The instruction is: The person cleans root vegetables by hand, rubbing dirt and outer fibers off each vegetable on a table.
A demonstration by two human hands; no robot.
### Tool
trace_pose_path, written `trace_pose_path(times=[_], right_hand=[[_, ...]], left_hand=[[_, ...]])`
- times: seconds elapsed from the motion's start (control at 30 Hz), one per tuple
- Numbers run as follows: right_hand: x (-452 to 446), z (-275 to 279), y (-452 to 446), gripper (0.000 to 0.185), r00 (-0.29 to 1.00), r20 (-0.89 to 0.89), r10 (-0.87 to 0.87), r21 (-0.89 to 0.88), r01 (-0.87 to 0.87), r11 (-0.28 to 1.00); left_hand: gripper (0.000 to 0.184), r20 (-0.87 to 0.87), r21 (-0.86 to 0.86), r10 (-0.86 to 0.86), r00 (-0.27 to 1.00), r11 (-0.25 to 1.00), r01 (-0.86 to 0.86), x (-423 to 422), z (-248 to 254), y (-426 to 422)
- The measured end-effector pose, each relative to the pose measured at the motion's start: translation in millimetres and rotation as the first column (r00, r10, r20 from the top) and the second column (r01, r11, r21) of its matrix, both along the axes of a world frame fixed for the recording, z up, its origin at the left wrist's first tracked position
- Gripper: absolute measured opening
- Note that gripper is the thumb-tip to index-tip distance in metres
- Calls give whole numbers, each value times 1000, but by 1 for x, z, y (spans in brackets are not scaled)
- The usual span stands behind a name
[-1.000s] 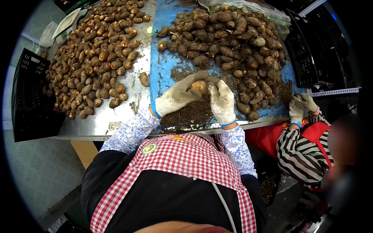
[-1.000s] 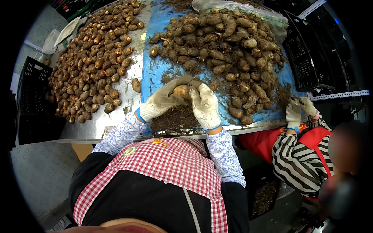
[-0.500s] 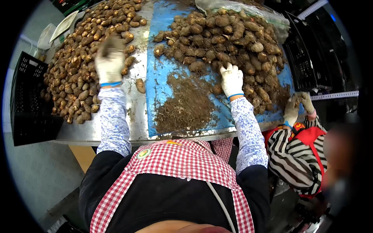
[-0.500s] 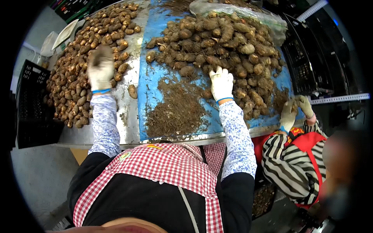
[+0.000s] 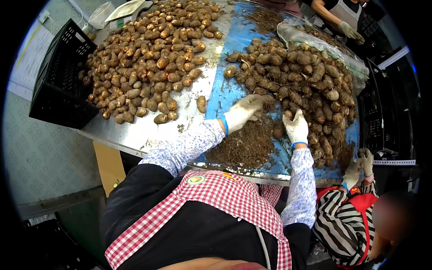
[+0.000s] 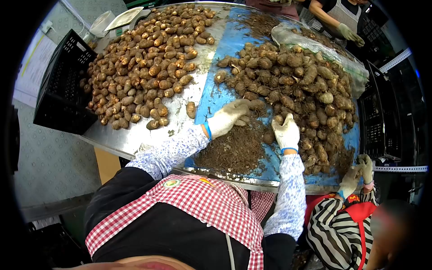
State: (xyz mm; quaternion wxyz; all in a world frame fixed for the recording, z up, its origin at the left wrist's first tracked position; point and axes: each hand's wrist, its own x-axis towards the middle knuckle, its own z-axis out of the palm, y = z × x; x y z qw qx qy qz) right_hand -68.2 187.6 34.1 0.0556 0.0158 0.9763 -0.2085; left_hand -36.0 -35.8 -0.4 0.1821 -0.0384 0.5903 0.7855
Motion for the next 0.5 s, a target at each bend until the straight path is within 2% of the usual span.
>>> trace_pose_path(times=[0.03,0.1,0.13,0.17,0.2,0.23,0.27,0.3,0.33,0.37,0.4,0.43,0.47,0.5], right_hand=[[14,8,-10,30,999,-23,-27,-266,20,964],[32,-31,-21,35,962,-273,-16,-417,-103,903],[46,-14,-34,37,950,-309,-35,-425,-105,899],[61,2,-47,40,937,-345,-53,-433,-108,895],[64,10,-44,38,947,-321,-7,-386,-124,914],[65,14,-40,38,957,-288,41,-339,-142,930],[68,20,-38,31,935,-337,110,-191,-182,965],[70,22,-37,30,888,-427,173,-133,-251,959],[72,22,-36,29,827,-509,238,-70,-316,946],[72,22,-36,29,752,-583,307,2,-377,926],[71,9,-38,28,783,-518,344,-132,-471,872],[79,11,-49,24,698,-575,427,102,-456,884],[84,6,-49,24,734,-539,414,85,-441,893],[86,-3,-48,24,767,-503,400,70,-425,903]], left_hand=[[50,5,58,-20,1000,998,20,8,-1,8],[48,5,172,-68,998,983,66,21,3,20],[48,-112,185,-142,984,969,161,20,9,25],[45,-2,237,-221,975,947,215,13,-9,26],[42,-231,48,-165,959,982,181,15,-10,25],[39,-229,62,-174,958,979,193,16,-10,23],[36,-227,77,-183,956,976,205,17,-8,20],[33,-8,298,-262,965,920,253,14,-6,12],[30,187,512,-371,909,827,232,13,-1,7],[28,260,510,-409,875,828,235,15,4,6],[26,333,509,-440,834,828,234,18,9,5],[24,405,509,-469,785,829,233,22,15,3],[24,315,238,-371,874,922,306,31,22,4],[25,-69,-155,-408,910,906,395,34,7,6]])
